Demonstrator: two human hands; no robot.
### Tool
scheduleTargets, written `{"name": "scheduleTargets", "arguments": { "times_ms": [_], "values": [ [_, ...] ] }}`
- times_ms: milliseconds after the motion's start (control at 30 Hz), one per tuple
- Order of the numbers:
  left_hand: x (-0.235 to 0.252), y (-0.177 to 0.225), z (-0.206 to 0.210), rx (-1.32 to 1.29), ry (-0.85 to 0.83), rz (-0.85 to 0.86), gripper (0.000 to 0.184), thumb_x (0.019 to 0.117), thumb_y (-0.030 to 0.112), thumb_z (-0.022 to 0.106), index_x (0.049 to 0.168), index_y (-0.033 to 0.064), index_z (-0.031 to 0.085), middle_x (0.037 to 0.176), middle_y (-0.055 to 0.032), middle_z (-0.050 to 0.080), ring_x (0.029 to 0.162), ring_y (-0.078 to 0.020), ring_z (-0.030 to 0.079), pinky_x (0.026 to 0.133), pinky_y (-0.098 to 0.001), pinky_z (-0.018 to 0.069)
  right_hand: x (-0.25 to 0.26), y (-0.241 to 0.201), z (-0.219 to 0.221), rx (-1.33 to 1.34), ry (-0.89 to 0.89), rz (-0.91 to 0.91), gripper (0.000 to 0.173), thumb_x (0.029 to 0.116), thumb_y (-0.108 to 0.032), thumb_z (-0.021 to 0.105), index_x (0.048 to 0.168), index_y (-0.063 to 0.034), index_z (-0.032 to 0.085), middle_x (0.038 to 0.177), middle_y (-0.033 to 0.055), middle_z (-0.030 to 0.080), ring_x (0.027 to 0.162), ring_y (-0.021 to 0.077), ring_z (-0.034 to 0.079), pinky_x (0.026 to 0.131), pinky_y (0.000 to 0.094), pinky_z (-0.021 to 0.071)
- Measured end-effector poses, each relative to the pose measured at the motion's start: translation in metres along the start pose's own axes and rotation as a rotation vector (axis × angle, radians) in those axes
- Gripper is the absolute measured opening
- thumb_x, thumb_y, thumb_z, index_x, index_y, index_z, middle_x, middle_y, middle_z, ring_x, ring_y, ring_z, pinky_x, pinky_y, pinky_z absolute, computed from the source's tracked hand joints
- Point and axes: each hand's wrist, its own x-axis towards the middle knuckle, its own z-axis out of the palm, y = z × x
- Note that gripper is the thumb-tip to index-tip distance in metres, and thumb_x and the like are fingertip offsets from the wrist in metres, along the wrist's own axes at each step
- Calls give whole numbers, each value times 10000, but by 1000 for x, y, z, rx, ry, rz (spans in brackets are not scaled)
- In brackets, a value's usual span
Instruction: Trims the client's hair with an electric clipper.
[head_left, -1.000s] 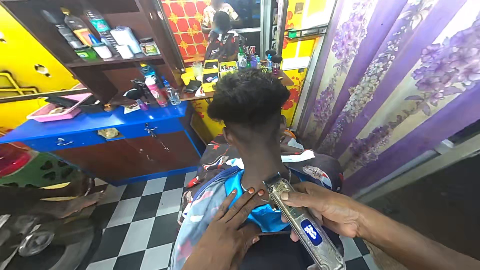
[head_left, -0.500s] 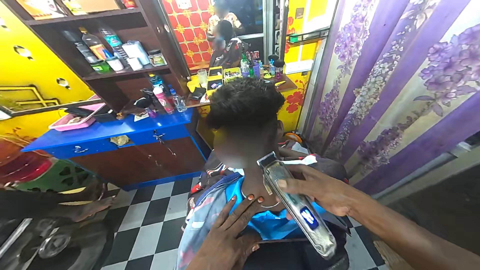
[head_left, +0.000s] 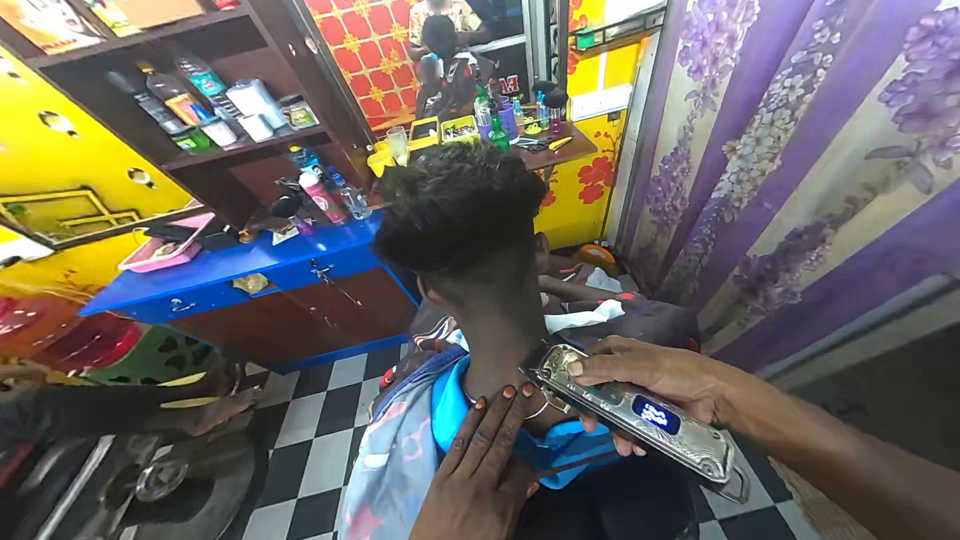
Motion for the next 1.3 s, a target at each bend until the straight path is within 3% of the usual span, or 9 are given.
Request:
{"name": "scheduleTargets", "arguments": {
  "times_ms": [167, 233, 367, 500, 667, 767, 933, 1100, 1300],
  "values": [
    [-3, 0, 7, -2, 14, 5, 338, 1080, 304, 492, 960, 112, 744, 1538, -135, 513, 1481, -295, 410, 1244, -467, 264, 5, -12, -7, -13, -26, -38, 254, 1039, -376, 548, 1076, -146, 651, 891, 67, 743, 661, 144, 732, 574, 262, 618],
    [-4, 1, 7, -1, 13, -3, 324, 1073, 296, 512, 940, 114, 745, 1529, -147, 519, 1472, -302, 422, 1242, -475, 266, 9, -19, -9, -36, -22, -58, 281, 1029, -396, 567, 1040, -136, 672, 885, 74, 755, 654, 153, 737, 564, 270, 618],
    [0, 1, -4, -49, -5, 14, 318, 1077, 281, 499, 950, 112, 737, 1525, -160, 519, 1471, -314, 420, 1240, -478, 273, 8, -27, -15, -44, -36, -182, 263, 1029, -362, 569, 1044, -123, 678, 893, 84, 744, 668, 168, 736, 594, 293, 632],
    [14, 8, -21, -74, 15, 21, 303, 1095, 274, 449, 1008, 118, 694, 1526, -135, 526, 1473, -287, 422, 1245, -448, 273, -8, -18, -25, -97, -77, -53, 239, 1028, -326, 552, 1082, -123, 665, 907, 95, 754, 674, 182, 742, 601, 308, 632],
    [22, 15, 0, 75, 2, -41, 320, 1081, 277, 473, 977, 116, 729, 1509, -165, 536, 1450, -323, 453, 1223, -459, 321, 1, -9, -23, 60, -80, 35, 306, 1065, -393, 480, 1076, -140, 651, 934, 79, 737, 712, 165, 736, 632, 295, 631],
    [19, 15, 5, 70, 17, -61, 305, 1075, 264, 492, 969, 107, 731, 1520, -168, 524, 1455, -319, 448, 1226, -445, 323, 3, -7, -24, 164, -118, 20, 337, 1066, -428, 457, 1099, -155, 651, 936, 82, 729, 715, 158, 731, 626, 280, 625],
    [17, 14, 11, 66, 43, -54, 297, 1072, 272, 496, 975, 128, 737, 1521, -168, 523, 1465, -322, 433, 1236, -450, 305, 11, -6, -27, 312, -171, -49, 417, 1058, -463, 481, 1144, -95, 657, 949, 106, 719, 708, 147, 728, 615, 257, 622],
    [16, 16, 13, 40, 62, -70, 284, 1067, 270, 512, 966, 140, 744, 1502, -156, 545, 1459, -312, 441, 1231, -450, 313, 13, 0, -24, 440, -174, -190, 469, 1082, -456, 423, 1239, -66, 629, 1006, 126, 713, 774, 172, 739, 672, 278, 635],
    [14, 15, 16, 45, 75, -50, 271, 1067, 267, 515, 982, 150, 744, 1503, -157, 544, 1459, -314, 442, 1236, -450, 302, 5, 3, -12, 347, -151, -66, 447, 1073, -478, 427, 1205, -96, 619, 1001, 106, 704, 813, 184, 738, 710, 305, 639]
  ]
}}
